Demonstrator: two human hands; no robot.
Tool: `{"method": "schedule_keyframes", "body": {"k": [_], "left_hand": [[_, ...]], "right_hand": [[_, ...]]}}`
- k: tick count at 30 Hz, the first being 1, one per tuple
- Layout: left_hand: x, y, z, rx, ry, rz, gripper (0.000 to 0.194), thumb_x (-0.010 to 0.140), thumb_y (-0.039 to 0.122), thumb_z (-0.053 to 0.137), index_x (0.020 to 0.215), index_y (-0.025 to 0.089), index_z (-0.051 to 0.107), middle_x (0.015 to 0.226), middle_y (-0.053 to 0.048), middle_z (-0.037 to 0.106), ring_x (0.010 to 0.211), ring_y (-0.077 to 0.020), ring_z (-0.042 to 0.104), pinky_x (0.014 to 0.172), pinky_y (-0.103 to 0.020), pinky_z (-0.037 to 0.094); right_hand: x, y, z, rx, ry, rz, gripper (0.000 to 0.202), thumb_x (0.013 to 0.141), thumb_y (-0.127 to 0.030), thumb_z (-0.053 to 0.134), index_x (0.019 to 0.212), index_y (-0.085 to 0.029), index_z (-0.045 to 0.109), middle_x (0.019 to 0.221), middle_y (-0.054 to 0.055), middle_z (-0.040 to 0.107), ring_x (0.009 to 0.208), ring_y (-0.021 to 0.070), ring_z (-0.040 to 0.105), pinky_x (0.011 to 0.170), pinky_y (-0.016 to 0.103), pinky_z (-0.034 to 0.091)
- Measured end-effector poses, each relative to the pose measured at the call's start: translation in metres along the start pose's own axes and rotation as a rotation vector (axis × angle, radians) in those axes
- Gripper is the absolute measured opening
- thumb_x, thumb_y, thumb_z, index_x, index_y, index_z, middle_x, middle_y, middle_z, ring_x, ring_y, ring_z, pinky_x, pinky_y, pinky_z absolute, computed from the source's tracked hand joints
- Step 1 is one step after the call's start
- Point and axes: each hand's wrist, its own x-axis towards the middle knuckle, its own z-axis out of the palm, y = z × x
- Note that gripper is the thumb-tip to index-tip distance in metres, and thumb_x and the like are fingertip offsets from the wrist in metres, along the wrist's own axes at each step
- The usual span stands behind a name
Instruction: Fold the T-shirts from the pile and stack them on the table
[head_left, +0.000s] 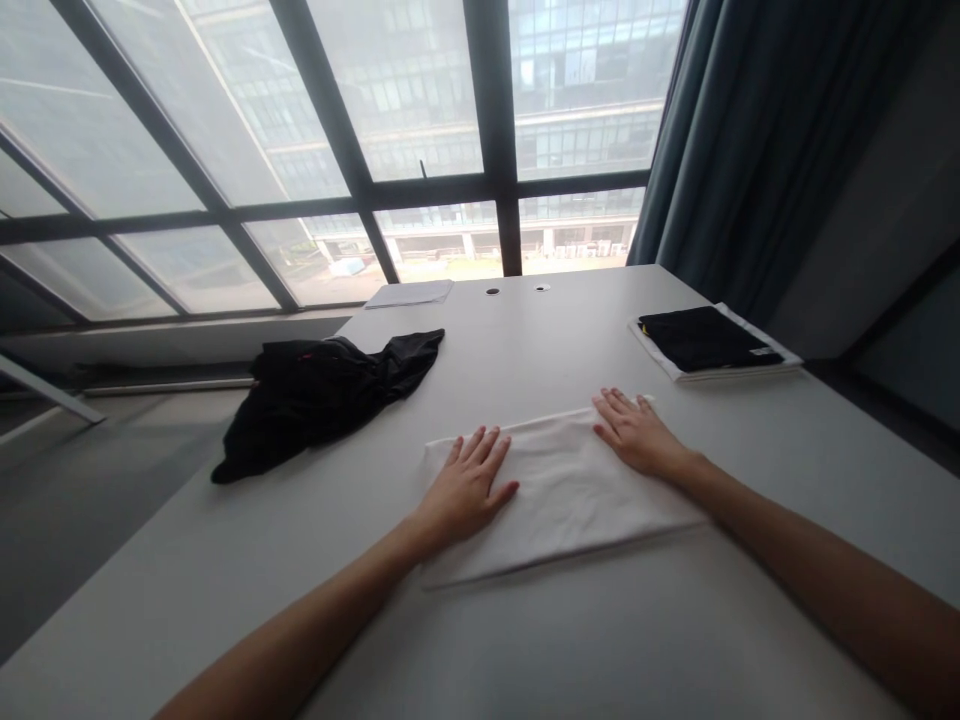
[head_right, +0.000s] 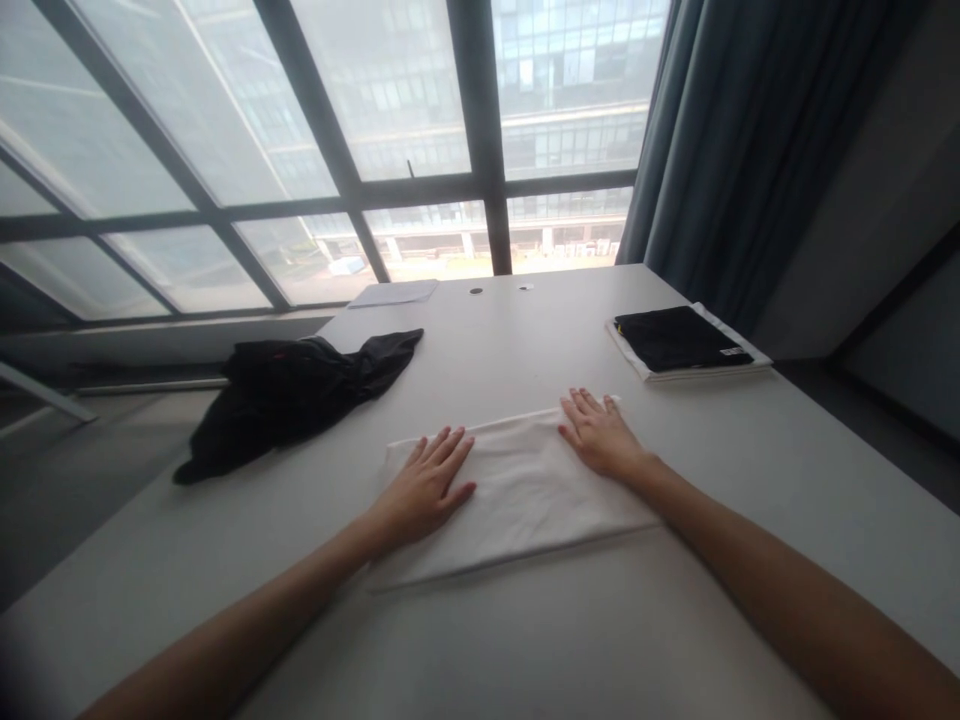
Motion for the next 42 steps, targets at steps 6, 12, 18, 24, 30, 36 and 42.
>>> {"method": "schedule_keyframes", "body": {"k": [6, 12, 18, 24, 30, 36, 42], "left_hand": [[0.002, 0.034, -0.01, -0.025, 0.071, 0.103, 0.066, 0.105, 0.057, 0.032, 0.161, 0.022, 0.03, 0.168, -0.008, 0.023, 0.157, -0.0273, 0.015, 0.127, -0.05, 0.012], [-0.001, 0.047, 0.012, -0.043, -0.02, 0.145, 0.068, 0.104, 0.061, 0.033, 0.162, 0.025, 0.028, 0.169, -0.007, 0.02, 0.157, -0.0289, 0.014, 0.127, -0.054, 0.011], [0.004, 0.029, -0.002, -0.148, 0.039, 0.134, 0.06, 0.104, 0.055, 0.039, 0.158, 0.028, 0.037, 0.167, -0.006, 0.027, 0.155, -0.0273, 0.022, 0.126, -0.053, 0.018], [0.004, -0.014, -0.005, -0.045, 0.114, 0.046, 0.056, 0.106, 0.05, 0.036, 0.156, 0.025, 0.041, 0.165, -0.007, 0.032, 0.155, -0.028, 0.023, 0.125, -0.054, 0.018], [0.002, -0.025, 0.008, 0.062, 0.016, 0.02, 0.061, 0.105, 0.057, 0.032, 0.16, 0.031, 0.032, 0.167, -0.005, 0.025, 0.155, -0.0301, 0.019, 0.125, -0.055, 0.018], [0.003, -0.024, 0.007, 0.061, 0.019, 0.018, 0.061, 0.105, 0.058, 0.029, 0.16, 0.033, 0.031, 0.167, -0.003, 0.026, 0.155, -0.0289, 0.02, 0.125, -0.054, 0.018], [0.004, -0.023, 0.006, 0.077, 0.004, 0.005, 0.062, 0.105, 0.059, 0.028, 0.16, 0.031, 0.032, 0.168, -0.002, 0.024, 0.156, -0.0291, 0.019, 0.125, -0.054, 0.018]], "right_hand": [[-0.016, -0.055, -0.009, 0.089, 0.115, -0.052, 0.06, 0.105, -0.044, 0.028, 0.159, -0.017, 0.034, 0.167, 0.014, 0.024, 0.155, 0.0293, 0.019, 0.122, 0.057, 0.019], [-0.043, -0.096, 0.005, 0.129, -0.06, -0.127, 0.063, 0.104, -0.045, 0.033, 0.158, -0.014, 0.036, 0.167, 0.016, 0.023, 0.155, 0.0291, 0.018, 0.124, 0.055, 0.016], [-0.039, -0.091, 0.002, 0.118, -0.051, -0.074, 0.064, 0.105, -0.046, 0.032, 0.159, -0.012, 0.035, 0.167, 0.016, 0.024, 0.156, 0.0286, 0.018, 0.124, 0.055, 0.015], [-0.028, -0.07, -0.008, 0.041, 0.108, 0.045, 0.063, 0.105, -0.044, 0.027, 0.159, -0.012, 0.033, 0.168, 0.015, 0.022, 0.156, 0.0263, 0.016, 0.124, 0.054, 0.016], [-0.014, -0.019, -0.009, -0.027, 0.053, 0.35, 0.065, 0.104, -0.044, 0.027, 0.156, -0.006, 0.036, 0.164, 0.021, 0.028, 0.154, 0.0309, 0.021, 0.121, 0.06, 0.016], [-0.009, 0.002, -0.002, 0.003, 0.161, 0.366, 0.064, 0.105, -0.045, 0.025, 0.155, -0.007, 0.038, 0.165, 0.02, 0.028, 0.153, 0.03, 0.023, 0.122, 0.057, 0.018], [-0.004, 0.028, -0.037, 0.036, 0.453, 0.379, 0.058, 0.106, -0.037, 0.027, 0.151, -0.005, 0.043, 0.165, 0.021, 0.028, 0.154, 0.029, 0.02, 0.123, 0.058, 0.012]]}}
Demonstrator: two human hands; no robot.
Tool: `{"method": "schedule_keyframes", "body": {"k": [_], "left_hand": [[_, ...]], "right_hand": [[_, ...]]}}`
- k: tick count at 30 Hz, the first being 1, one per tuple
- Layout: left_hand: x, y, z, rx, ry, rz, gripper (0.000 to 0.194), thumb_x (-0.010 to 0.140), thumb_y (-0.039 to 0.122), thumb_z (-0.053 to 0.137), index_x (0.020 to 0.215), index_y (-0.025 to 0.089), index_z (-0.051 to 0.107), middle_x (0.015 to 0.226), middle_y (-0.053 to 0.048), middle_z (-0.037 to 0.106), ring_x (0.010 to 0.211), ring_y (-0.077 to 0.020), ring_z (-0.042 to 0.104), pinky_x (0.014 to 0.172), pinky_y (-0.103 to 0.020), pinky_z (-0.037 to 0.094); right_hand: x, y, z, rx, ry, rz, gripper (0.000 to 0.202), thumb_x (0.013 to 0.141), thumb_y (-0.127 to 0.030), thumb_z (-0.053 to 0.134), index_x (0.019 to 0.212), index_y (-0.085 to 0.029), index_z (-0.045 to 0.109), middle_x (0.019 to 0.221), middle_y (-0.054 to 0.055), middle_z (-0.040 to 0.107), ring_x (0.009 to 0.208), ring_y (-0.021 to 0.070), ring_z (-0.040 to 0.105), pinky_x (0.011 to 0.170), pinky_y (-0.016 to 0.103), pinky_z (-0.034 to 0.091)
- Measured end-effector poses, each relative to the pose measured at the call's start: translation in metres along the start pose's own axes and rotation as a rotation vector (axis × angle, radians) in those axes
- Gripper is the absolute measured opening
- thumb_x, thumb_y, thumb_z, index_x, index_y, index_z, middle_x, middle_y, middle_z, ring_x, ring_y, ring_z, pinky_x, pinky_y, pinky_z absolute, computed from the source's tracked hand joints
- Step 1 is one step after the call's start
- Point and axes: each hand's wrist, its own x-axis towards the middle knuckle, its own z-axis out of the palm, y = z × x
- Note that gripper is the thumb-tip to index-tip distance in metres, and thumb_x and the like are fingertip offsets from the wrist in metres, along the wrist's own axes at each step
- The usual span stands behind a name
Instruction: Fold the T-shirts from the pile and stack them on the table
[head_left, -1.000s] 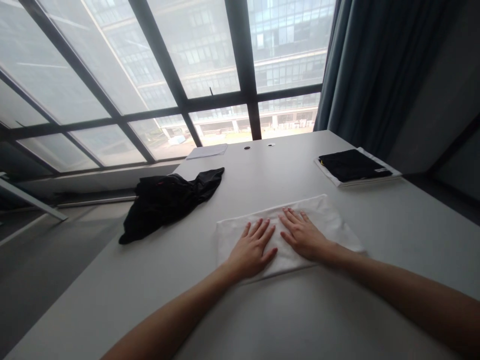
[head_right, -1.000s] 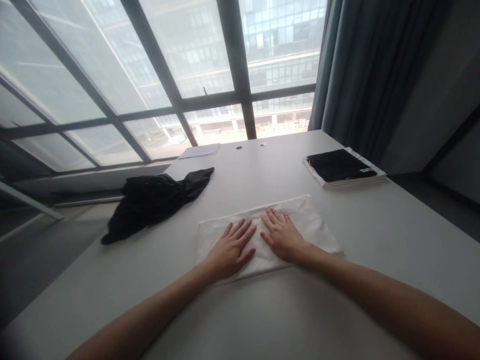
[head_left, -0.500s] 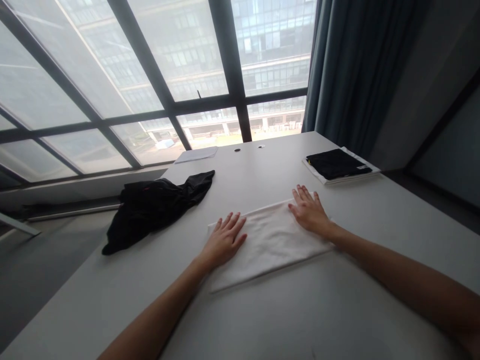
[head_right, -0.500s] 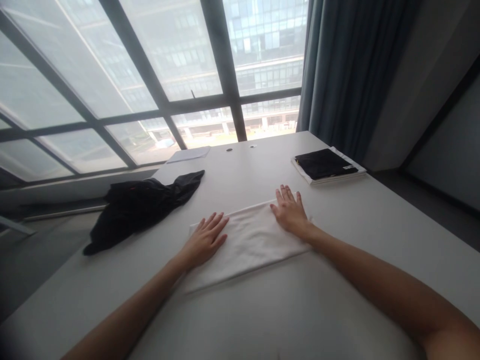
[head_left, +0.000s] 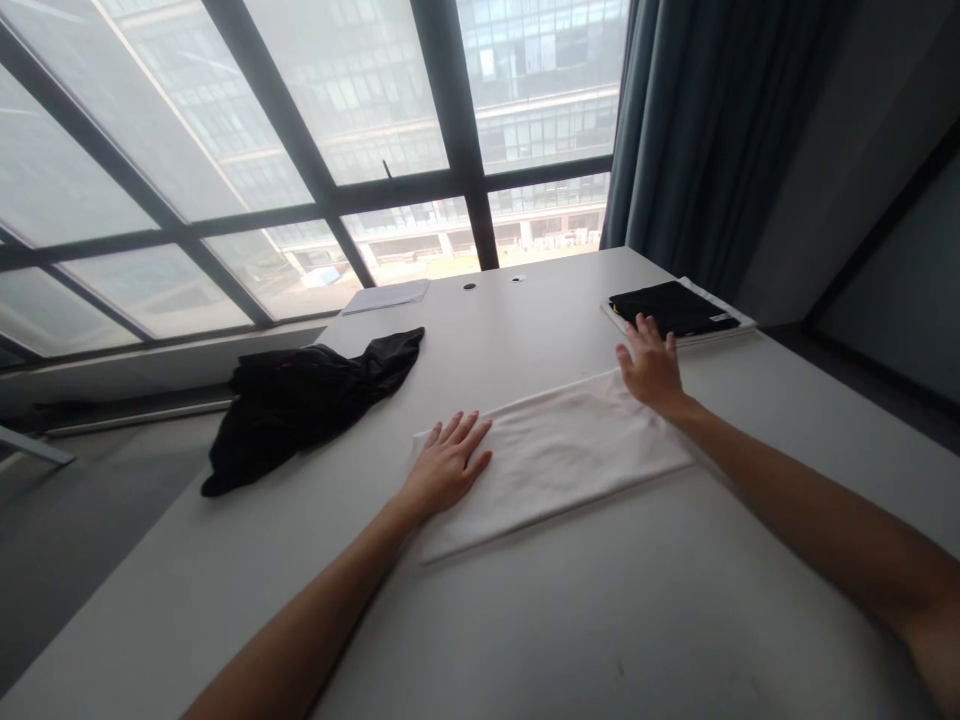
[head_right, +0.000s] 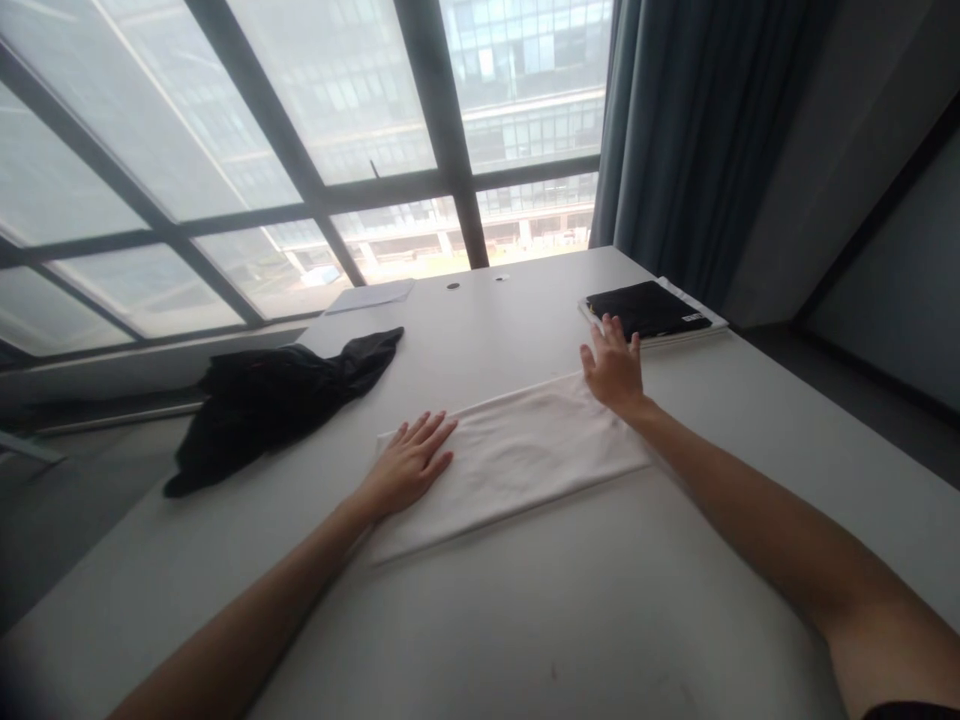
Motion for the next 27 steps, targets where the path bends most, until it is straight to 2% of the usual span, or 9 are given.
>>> {"method": "schedule_keyframes", "body": {"k": [3, 5, 7, 9, 14, 19, 20, 24, 27], "left_hand": [[0.0, 0.002, -0.001, 0.01, -0.001, 0.0, 0.061, 0.105, 0.058, 0.027, 0.16, 0.031, 0.032, 0.167, -0.003, 0.025, 0.156, -0.0285, 0.019, 0.125, -0.053, 0.018], [0.0, 0.001, -0.001, 0.012, 0.004, 0.002, 0.061, 0.105, 0.058, 0.027, 0.16, 0.032, 0.032, 0.167, -0.002, 0.025, 0.156, -0.028, 0.02, 0.125, -0.053, 0.019], [0.001, 0.0, 0.0, 0.013, 0.009, 0.007, 0.061, 0.105, 0.059, 0.027, 0.161, 0.032, 0.031, 0.167, -0.002, 0.025, 0.156, -0.028, 0.019, 0.125, -0.053, 0.019], [0.001, -0.001, 0.0, 0.016, 0.006, 0.009, 0.061, 0.105, 0.059, 0.027, 0.161, 0.032, 0.031, 0.168, -0.001, 0.024, 0.156, -0.0283, 0.019, 0.125, -0.053, 0.019], [0.001, 0.003, -0.002, 0.012, -0.018, 0.003, 0.062, 0.105, 0.058, 0.027, 0.161, 0.03, 0.031, 0.168, -0.003, 0.023, 0.156, -0.0285, 0.018, 0.125, -0.053, 0.017], [0.003, 0.002, -0.009, -0.056, -0.036, 0.001, 0.062, 0.105, 0.057, 0.03, 0.16, 0.028, 0.034, 0.167, -0.005, 0.025, 0.155, -0.0295, 0.02, 0.124, -0.055, 0.018], [0.004, 0.0, -0.014, -0.089, -0.041, 0.004, 0.062, 0.105, 0.057, 0.029, 0.159, 0.028, 0.035, 0.167, -0.005, 0.027, 0.155, -0.0292, 0.022, 0.124, -0.055, 0.02], [0.003, -0.006, -0.036, -0.185, 0.081, -0.041, 0.061, 0.106, 0.055, 0.027, 0.155, 0.023, 0.042, 0.159, -0.008, 0.044, 0.149, -0.025, 0.038, 0.123, -0.047, 0.027], [-0.009, 0.004, -0.04, -0.184, 0.153, -0.046, 0.062, 0.106, 0.055, 0.028, 0.154, 0.02, 0.045, 0.158, -0.008, 0.045, 0.149, -0.0236, 0.037, 0.124, -0.044, 0.025]], "right_hand": [[-0.006, 0.005, -0.012, 0.065, 0.137, -0.003, 0.059, 0.106, -0.036, 0.024, 0.155, -0.004, 0.036, 0.166, 0.021, 0.024, 0.155, 0.0274, 0.017, 0.123, 0.054, 0.015], [-0.024, 0.007, -0.009, 0.056, 0.054, -0.077, 0.059, 0.106, -0.037, 0.025, 0.155, -0.007, 0.036, 0.166, 0.019, 0.026, 0.155, 0.0272, 0.018, 0.123, 0.055, 0.017], [-0.041, 0.009, -0.002, 0.02, -0.135, -0.19, 0.058, 0.105, -0.04, 0.027, 0.155, -0.012, 0.04, 0.163, 0.018, 0.033, 0.153, 0.0289, 0.026, 0.121, 0.059, 0.021], [-0.048, 0.013, 0.0, -0.007, -0.245, -0.232, 0.058, 0.105, -0.042, 0.028, 0.154, -0.014, 0.042, 0.162, 0.018, 0.037, 0.151, 0.0309, 0.03, 0.119, 0.062, 0.024], [-0.044, 0.015, -0.021, 0.003, -0.127, -0.188, 0.062, 0.105, -0.044, 0.023, 0.157, -0.011, 0.035, 0.166, 0.018, 0.027, 0.154, 0.0307, 0.023, 0.12, 0.061, 0.023], [-0.075, 0.002, -0.022, -0.044, -0.388, -0.322, 0.061, 0.105, -0.043, 0.026, 0.156, -0.013, 0.038, 0.164, 0.016, 0.032, 0.153, 0.0294, 0.026, 0.12, 0.056, 0.025], [-0.082, 0.0, -0.021, -0.05, -0.398, -0.34, 0.06, 0.105, -0.042, 0.027, 0.156, -0.013, 0.04, 0.164, 0.016, 0.032, 0.153, 0.0289, 0.026, 0.121, 0.056, 0.024], [-0.096, -0.007, -0.024, -0.032, -0.233, -0.347, 0.059, 0.106, -0.041, 0.026, 0.155, -0.012, 0.041, 0.165, 0.015, 0.031, 0.154, 0.0266, 0.024, 0.123, 0.052, 0.021], [-0.105, -0.01, -0.025, -0.024, -0.25, -0.35, 0.06, 0.106, -0.042, 0.026, 0.154, -0.011, 0.041, 0.165, 0.016, 0.031, 0.154, 0.028, 0.025, 0.122, 0.053, 0.024]]}}
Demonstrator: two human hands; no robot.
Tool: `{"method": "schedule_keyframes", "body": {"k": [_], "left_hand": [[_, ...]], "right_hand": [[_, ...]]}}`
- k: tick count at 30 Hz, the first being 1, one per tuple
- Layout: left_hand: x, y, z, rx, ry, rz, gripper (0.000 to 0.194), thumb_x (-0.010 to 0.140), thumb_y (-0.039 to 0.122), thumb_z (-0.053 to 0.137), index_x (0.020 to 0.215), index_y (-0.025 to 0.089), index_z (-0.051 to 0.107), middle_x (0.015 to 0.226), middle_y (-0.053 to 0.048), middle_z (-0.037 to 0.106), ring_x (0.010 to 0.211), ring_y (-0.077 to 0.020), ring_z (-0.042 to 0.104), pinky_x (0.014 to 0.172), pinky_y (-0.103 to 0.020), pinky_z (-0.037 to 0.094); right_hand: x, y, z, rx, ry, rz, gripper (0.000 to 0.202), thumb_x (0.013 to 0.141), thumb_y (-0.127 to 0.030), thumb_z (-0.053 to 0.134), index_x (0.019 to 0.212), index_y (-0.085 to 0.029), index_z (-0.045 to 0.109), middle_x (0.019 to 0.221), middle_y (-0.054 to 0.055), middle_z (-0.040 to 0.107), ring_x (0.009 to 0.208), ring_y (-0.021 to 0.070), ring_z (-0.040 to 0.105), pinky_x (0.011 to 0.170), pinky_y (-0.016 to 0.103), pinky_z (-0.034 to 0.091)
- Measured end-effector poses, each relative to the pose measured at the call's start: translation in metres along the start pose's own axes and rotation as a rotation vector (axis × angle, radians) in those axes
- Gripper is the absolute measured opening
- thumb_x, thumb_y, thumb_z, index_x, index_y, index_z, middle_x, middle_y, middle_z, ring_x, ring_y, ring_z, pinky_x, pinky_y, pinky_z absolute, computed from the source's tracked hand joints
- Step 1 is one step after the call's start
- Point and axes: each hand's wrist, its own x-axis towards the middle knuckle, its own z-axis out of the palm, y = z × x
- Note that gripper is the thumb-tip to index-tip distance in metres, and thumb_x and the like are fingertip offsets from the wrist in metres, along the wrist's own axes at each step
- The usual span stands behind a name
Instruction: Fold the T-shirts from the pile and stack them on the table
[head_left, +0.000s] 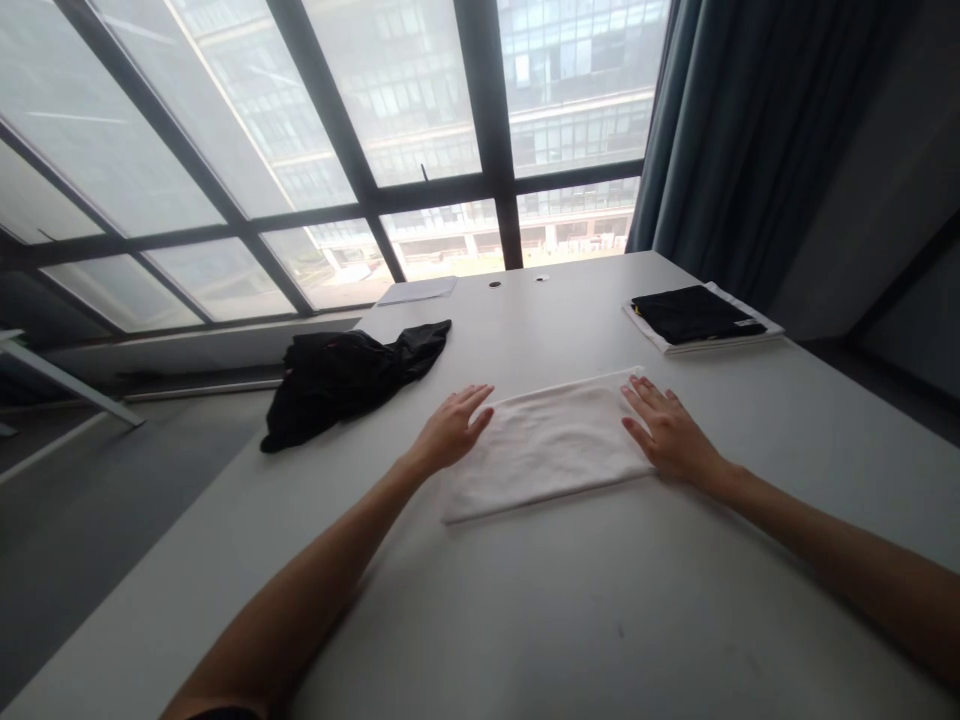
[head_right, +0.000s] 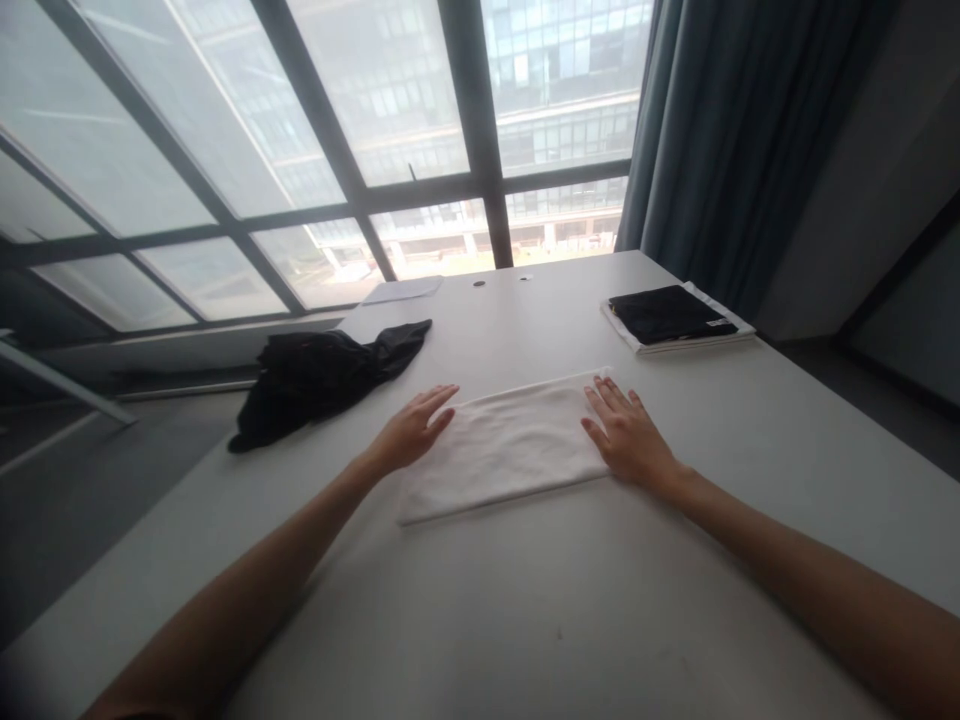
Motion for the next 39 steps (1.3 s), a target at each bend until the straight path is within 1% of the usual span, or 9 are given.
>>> {"method": "schedule_keyframes", "body": {"k": [6, 11, 16, 22, 28, 32, 34, 36, 39], "left_hand": [[-0.031, 0.016, 0.019, 0.027, -0.142, 0.058, 0.061, 0.106, 0.055, 0.032, 0.156, 0.023, 0.042, 0.166, -0.007, 0.03, 0.155, -0.0263, 0.023, 0.126, -0.047, 0.02], [-0.047, 0.017, 0.012, 0.015, -0.05, 0.044, 0.061, 0.107, 0.055, 0.028, 0.159, 0.025, 0.035, 0.167, -0.006, 0.029, 0.156, -0.0261, 0.019, 0.126, -0.05, 0.017], [-0.062, 0.017, 0.008, 0.039, -0.107, 0.069, 0.061, 0.105, 0.056, 0.033, 0.158, 0.025, 0.036, 0.167, -0.007, 0.026, 0.156, -0.0282, 0.017, 0.126, -0.053, 0.015], [-0.024, -0.001, -0.014, 0.017, 0.144, -0.004, 0.055, 0.106, 0.048, 0.032, 0.153, 0.021, 0.045, 0.161, -0.009, 0.04, 0.152, -0.0237, 0.031, 0.125, -0.045, 0.022], [-0.007, -0.019, 0.015, 0.099, -0.149, 0.019, 0.06, 0.105, 0.053, 0.031, 0.158, 0.024, 0.036, 0.163, -0.011, 0.036, 0.152, -0.0299, 0.03, 0.122, -0.054, 0.022], [0.002, -0.028, 0.015, 0.09, -0.063, -0.002, 0.057, 0.105, 0.047, 0.032, 0.154, 0.02, 0.043, 0.146, -0.013, 0.057, 0.131, -0.0268, 0.057, 0.113, -0.042, 0.041], [0.009, -0.031, 0.011, 0.085, 0.01, -0.019, 0.051, 0.104, 0.041, 0.037, 0.148, 0.02, 0.052, 0.137, -0.012, 0.063, 0.122, -0.0263, 0.062, 0.11, -0.041, 0.045], [0.018, -0.031, 0.008, 0.04, 0.035, 0.065, 0.048, 0.103, 0.037, 0.038, 0.144, 0.021, 0.056, 0.137, -0.011, 0.063, 0.123, -0.0245, 0.061, 0.111, -0.04, 0.044], [0.026, -0.028, 0.006, -0.051, -0.038, 0.357, 0.048, 0.104, 0.04, 0.039, 0.149, 0.027, 0.052, 0.148, -0.007, 0.057, 0.138, -0.0219, 0.051, 0.118, -0.039, 0.038]], "right_hand": [[-0.009, -0.001, 0.021, -0.007, -0.106, -0.011, 0.059, 0.105, -0.042, 0.027, 0.15, -0.01, 0.048, 0.161, 0.019, 0.037, 0.15, 0.0309, 0.033, 0.119, 0.054, 0.029], [-0.007, 0.006, 0.027, -0.019, -0.083, -0.041, 0.059, 0.105, -0.043, 0.027, 0.149, -0.012, 0.049, 0.161, 0.018, 0.038, 0.15, 0.03, 0.033, 0.12, 0.054, 0.029], [-0.007, 0.007, 0.029, -0.02, -0.08, -0.042, 0.059, 0.105, -0.043, 0.027, 0.149, -0.009, 0.05, 0.16, 0.02, 0.038, 0.15, 0.0315, 0.033, 0.119, 0.056, 0.029], [-0.007, 0.006, 0.028, -0.026, -0.076, -0.046, 0.058, 0.105, -0.041, 0.029, 0.148, -0.01, 0.05, 0.16, 0.02, 0.039, 0.15, 0.0318, 0.034, 0.119, 0.056, 0.029], [-0.006, 0.002, 0.023, -0.036, -0.1, -0.033, 0.056, 0.105, -0.04, 0.029, 0.147, -0.01, 0.051, 0.159, 0.02, 0.04, 0.149, 0.0306, 0.035, 0.119, 0.054, 0.03], [-0.007, -0.003, 0.012, -0.05, -0.06, -0.049, 0.053, 0.104, -0.035, 0.033, 0.147, -0.011, 0.052, 0.159, 0.019, 0.04, 0.149, 0.0304, 0.035, 0.118, 0.054, 0.032], [-0.011, -0.01, 0.006, -0.058, -0.014, -0.092, 0.053, 0.103, -0.033, 0.034, 0.149, -0.012, 0.05, 0.16, 0.018, 0.04, 0.15, 0.0297, 0.034, 0.119, 0.054, 0.03], [-0.018, -0.02, 0.004, -0.05, 0.018, -0.126, 0.053, 0.103, -0.031, 0.033, 0.151, -0.013, 0.048, 0.16, 0.016, 0.041, 0.15, 0.0287, 0.034, 0.121, 0.054, 0.028], [-0.028, -0.033, 0.013, -0.038, 0.022, -0.03, 0.057, 0.103, -0.033, 0.032, 0.156, -0.016, 0.041, 0.163, 0.014, 0.036, 0.153, 0.0294, 0.028, 0.121, 0.056, 0.027]]}}
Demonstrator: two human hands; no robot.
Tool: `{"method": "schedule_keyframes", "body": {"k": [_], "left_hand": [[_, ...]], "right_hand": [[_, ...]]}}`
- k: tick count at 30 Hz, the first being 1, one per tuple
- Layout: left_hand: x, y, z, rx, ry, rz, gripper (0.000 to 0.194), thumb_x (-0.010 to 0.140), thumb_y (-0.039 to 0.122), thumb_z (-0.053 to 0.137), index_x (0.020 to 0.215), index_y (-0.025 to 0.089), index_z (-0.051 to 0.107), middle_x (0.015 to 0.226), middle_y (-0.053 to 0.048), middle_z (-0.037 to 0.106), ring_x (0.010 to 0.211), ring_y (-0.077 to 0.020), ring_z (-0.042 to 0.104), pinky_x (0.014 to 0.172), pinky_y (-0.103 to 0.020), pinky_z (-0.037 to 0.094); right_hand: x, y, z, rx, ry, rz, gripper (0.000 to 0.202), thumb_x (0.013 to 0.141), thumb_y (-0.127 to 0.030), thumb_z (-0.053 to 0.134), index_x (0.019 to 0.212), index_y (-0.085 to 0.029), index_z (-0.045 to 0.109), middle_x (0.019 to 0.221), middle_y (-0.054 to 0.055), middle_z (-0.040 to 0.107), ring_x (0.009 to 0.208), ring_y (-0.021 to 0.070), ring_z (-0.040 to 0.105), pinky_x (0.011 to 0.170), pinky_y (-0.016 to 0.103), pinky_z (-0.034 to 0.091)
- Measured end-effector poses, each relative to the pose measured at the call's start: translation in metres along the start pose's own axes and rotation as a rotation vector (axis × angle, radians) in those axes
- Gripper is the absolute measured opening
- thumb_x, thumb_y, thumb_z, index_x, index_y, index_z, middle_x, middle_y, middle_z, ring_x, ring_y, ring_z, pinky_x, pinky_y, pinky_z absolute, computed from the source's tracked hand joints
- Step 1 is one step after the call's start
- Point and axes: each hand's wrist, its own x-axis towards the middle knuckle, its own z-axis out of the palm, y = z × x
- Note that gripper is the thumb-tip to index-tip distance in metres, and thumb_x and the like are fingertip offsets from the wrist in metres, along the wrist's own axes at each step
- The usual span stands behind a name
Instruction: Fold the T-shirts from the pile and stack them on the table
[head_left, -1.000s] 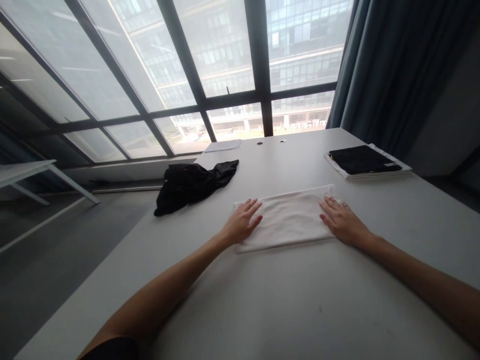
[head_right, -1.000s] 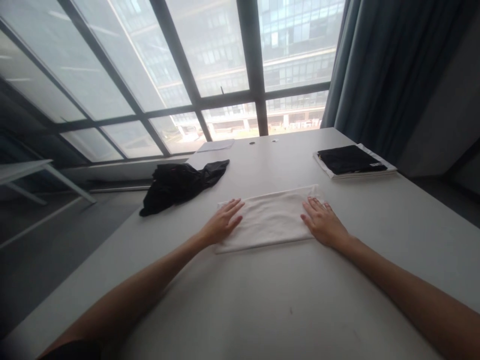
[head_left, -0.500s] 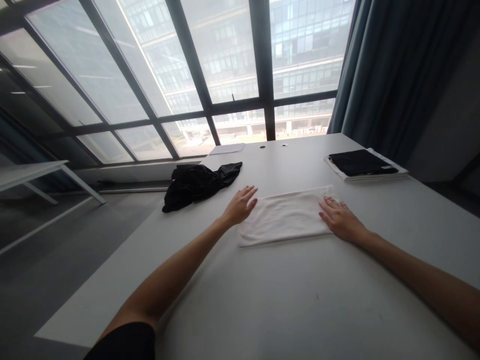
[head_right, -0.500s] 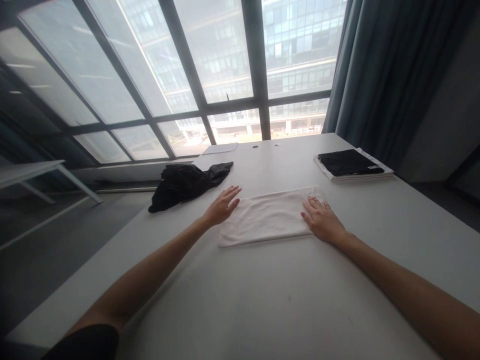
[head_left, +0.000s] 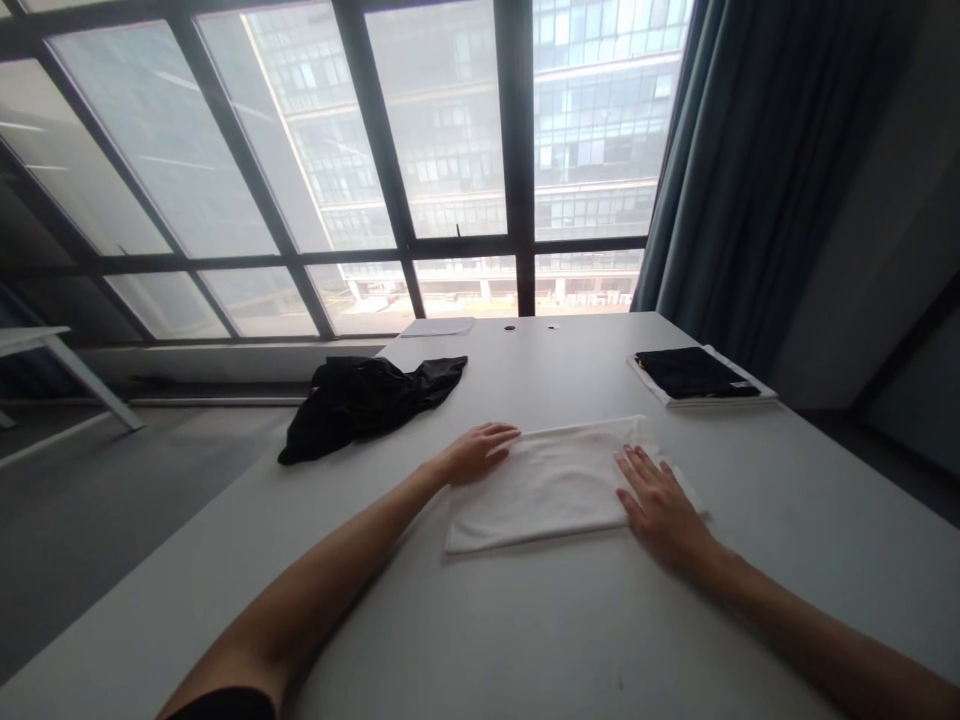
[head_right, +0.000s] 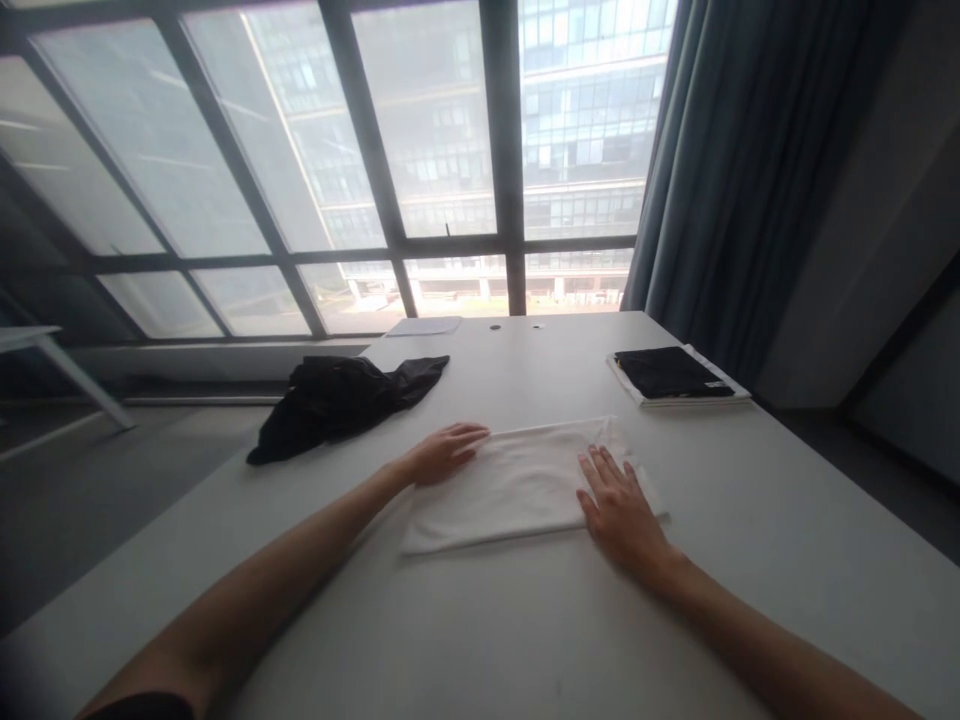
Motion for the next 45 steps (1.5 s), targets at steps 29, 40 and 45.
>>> {"method": "schedule_keyframes", "body": {"k": [29, 40, 45], "left_hand": [[0.011, 0.059, -0.005, 0.065, -0.134, -0.064, 0.059, 0.108, 0.052, 0.031, 0.162, 0.03, 0.025, 0.169, -0.003, 0.022, 0.157, -0.0242, 0.014, 0.126, -0.049, 0.017], [0.058, 0.007, 0.034, -0.063, -0.277, 0.156, 0.054, 0.107, 0.054, 0.033, 0.16, 0.041, 0.027, 0.169, 0.002, 0.02, 0.157, -0.0252, 0.01, 0.126, -0.051, 0.012], [0.045, 0.019, 0.036, -0.003, -0.263, -0.007, 0.056, 0.107, 0.057, 0.028, 0.16, 0.039, 0.026, 0.169, 0.001, 0.019, 0.157, -0.0269, 0.011, 0.125, -0.056, 0.012]], "right_hand": [[0.106, 0.003, 0.017, 0.139, -0.168, 0.278, 0.064, 0.104, -0.042, 0.028, 0.158, -0.008, 0.034, 0.167, 0.021, 0.022, 0.155, 0.033, 0.016, 0.122, 0.056, 0.017], [0.109, -0.021, 0.031, 0.085, -0.35, 0.372, 0.073, 0.102, -0.048, 0.033, 0.162, -0.007, 0.022, 0.169, 0.022, 0.009, 0.156, 0.0339, 0.005, 0.123, 0.056, 0.002], [0.128, -0.011, 0.036, 0.14, -0.384, 0.23, 0.075, 0.101, -0.051, 0.033, 0.162, -0.008, 0.023, 0.169, 0.022, 0.009, 0.157, 0.0336, 0.004, 0.123, 0.056, 0.002]]}}
